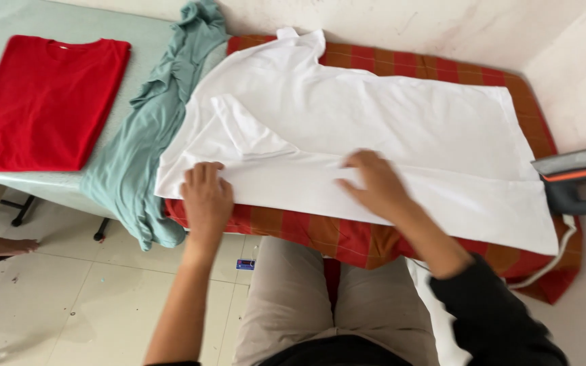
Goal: The person irons a white t-shirt thoroughly on both sides and then folds it neatly on a work table.
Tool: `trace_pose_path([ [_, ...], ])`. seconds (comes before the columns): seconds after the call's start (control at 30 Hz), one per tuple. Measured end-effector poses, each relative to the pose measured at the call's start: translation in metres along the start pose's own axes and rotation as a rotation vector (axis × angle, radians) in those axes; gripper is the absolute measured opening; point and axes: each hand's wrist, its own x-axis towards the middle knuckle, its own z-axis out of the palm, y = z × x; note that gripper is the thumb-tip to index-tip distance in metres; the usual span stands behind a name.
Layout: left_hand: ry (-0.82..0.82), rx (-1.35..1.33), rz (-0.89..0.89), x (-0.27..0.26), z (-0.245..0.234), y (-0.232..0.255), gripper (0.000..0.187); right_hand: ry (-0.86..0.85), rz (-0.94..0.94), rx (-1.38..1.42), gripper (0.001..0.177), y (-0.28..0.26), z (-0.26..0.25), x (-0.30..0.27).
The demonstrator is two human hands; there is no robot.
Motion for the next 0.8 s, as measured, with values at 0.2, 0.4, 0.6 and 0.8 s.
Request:
trace_pose_path([
  [0.2, -0.003, 0.122, -0.197, -0.022, 0.01, 0.006, 0.023, -0.489, -0.263, -0.052, 0.065, -0.081, 0.099, 0.099],
  [0.4, 0.089, -0.012, -0.178, -0.025, -0.005, 0.013, 0.03, -0.236, -0.113, 0.302, 0.015, -0.005, 0.176, 0.15],
  [0.6, 0.117, 0.028, -0.172, -0.043, 0.003, 0.008, 0.026, 0.099, 0.34, 0.065, 0.026, 0.044, 0.17, 0.185],
  [0.8, 0.098, -0.065, -0.403, -0.041, -0.011, 0.0, 0.02, -0.284, 0.076, -0.012, 0.054, -0.037, 0.174, 0.23],
])
